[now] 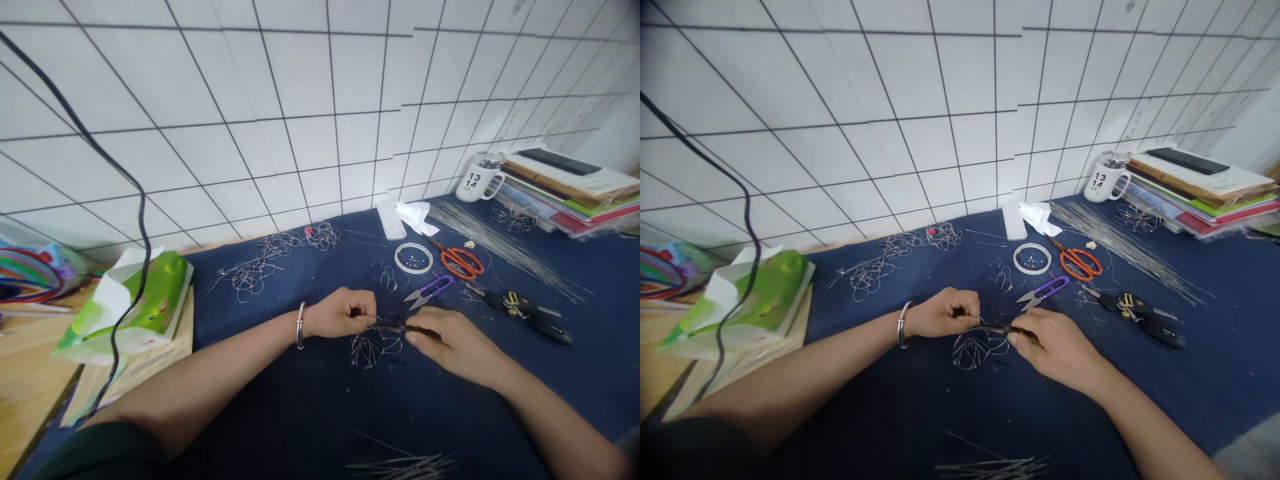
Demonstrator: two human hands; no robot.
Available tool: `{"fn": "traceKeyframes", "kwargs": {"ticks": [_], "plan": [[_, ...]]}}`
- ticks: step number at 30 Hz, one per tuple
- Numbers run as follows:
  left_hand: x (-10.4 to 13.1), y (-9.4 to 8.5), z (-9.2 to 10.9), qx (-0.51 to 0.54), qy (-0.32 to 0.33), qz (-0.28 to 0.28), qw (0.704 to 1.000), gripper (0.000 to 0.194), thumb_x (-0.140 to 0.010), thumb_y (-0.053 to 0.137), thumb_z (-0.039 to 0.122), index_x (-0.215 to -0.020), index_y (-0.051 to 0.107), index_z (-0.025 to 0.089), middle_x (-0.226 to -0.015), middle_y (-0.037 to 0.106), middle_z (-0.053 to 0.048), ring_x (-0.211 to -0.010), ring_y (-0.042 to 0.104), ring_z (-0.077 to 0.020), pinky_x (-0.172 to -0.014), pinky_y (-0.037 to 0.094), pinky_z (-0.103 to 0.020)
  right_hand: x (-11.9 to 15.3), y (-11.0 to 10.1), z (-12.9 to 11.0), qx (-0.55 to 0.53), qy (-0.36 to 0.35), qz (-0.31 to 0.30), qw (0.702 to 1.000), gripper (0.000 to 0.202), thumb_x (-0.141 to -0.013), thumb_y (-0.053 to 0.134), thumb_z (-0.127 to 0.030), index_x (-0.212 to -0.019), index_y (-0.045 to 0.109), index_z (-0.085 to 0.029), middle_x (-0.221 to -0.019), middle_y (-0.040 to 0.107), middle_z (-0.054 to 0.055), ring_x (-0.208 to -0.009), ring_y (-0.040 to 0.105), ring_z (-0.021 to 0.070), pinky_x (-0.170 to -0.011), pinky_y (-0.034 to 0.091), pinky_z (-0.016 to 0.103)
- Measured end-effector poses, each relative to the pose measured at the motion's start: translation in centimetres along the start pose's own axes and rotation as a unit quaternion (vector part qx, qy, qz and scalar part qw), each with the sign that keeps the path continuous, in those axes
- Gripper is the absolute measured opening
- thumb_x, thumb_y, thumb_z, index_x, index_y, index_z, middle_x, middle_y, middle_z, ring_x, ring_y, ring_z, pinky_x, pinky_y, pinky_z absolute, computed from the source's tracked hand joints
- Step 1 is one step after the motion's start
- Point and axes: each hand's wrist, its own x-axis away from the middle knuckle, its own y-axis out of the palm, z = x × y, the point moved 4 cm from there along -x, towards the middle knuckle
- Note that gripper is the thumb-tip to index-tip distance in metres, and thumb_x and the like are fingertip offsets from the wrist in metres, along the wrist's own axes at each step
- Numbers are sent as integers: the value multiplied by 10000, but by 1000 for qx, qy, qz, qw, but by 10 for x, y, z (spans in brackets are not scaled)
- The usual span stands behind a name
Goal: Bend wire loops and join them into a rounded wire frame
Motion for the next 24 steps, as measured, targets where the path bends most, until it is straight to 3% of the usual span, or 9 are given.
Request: {"fn": "traceKeyframes", "kwargs": {"ticks": [16, 24], "plan": [[1, 8, 3, -42, 6, 34, 999, 82, -668, 435, 54, -659, 444, 135, -581, 456, 50, -506, 379, -31, -477, 297, -141, 0, 6, -5, 44, 8, 7, 999, 218, -839, 424, -322, -843, 617, -221, -706, 560, 11, -643, 513, 126, -589, 370, 247], [1, 11, 3, -52, 3, 23, 998, 74, -667, 446, 60, -664, 453, 133, -577, 471, 51, -497, 395, -30, -472, 298, -139, 2, 6, -6, 55, 11, -4, 998, 223, -842, 414, -313, -842, 621, -228, -696, 550, 9, -650, 512, 128, -597, 369, 246]]}}
